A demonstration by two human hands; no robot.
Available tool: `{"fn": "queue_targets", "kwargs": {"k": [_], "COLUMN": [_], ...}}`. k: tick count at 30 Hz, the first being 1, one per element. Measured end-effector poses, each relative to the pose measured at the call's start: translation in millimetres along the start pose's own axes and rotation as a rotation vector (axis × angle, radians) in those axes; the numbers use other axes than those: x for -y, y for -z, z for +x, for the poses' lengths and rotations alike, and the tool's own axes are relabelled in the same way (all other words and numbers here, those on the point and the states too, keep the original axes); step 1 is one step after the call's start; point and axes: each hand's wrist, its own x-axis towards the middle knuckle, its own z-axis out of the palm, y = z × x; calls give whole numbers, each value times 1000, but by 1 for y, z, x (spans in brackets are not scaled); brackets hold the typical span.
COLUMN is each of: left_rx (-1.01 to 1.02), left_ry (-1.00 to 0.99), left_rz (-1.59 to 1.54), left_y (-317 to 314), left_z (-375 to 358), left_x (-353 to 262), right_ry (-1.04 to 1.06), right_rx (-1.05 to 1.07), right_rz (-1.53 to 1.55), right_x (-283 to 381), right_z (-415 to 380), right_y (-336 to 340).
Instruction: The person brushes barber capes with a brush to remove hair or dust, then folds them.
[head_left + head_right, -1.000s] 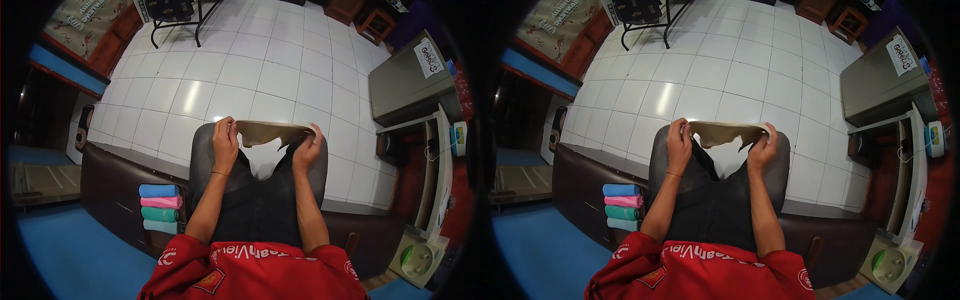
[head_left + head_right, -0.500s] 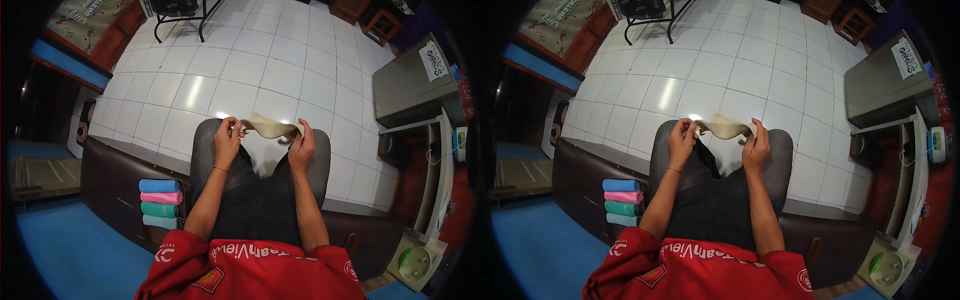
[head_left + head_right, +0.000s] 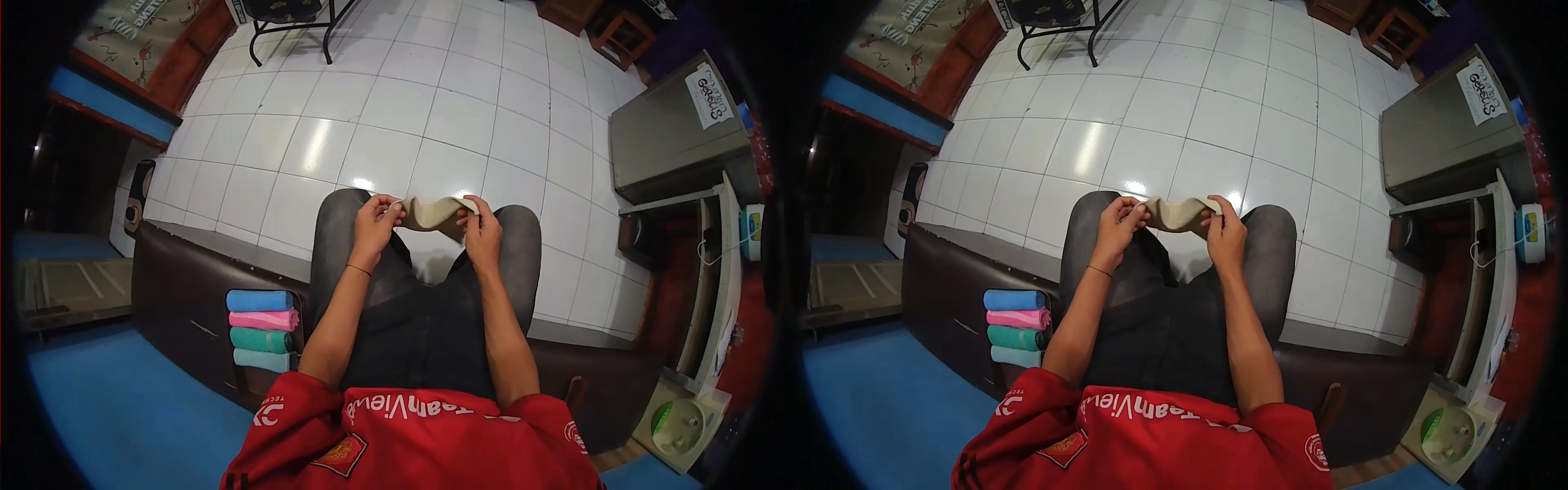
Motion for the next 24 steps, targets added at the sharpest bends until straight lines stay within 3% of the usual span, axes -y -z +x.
{"fn": "queue_targets", "kwargs": {"k": [2,4,7,14,16,19,24], "left_rx": [-7,16,25,132,228,300,350], "left_ry": [18,27,61,144,-1,-74,-34], "left_rz": [-5,33,36,131,557,783,795], "left_y": [1,2,0,4,3,-1,-2], "left_z": [-1,1,1,2,-1,-9,-10], "left_x": [0,3,4,16,17,12,9], "right_ry": [-31,-168,-194,-92,-57,-65,-93], "right_rx": [53,161,224,446,494,532,510], "right_rz": [79,-20,-106,-382,-508,-540,-507], "right_x": [-6,-28,-24,-39,-34,-29,-26], "right_z": [-1,-3,-1,-8,-9,-9,-11], "right_y": [-1,-4,-2,-5,-4,-4,-3]}}
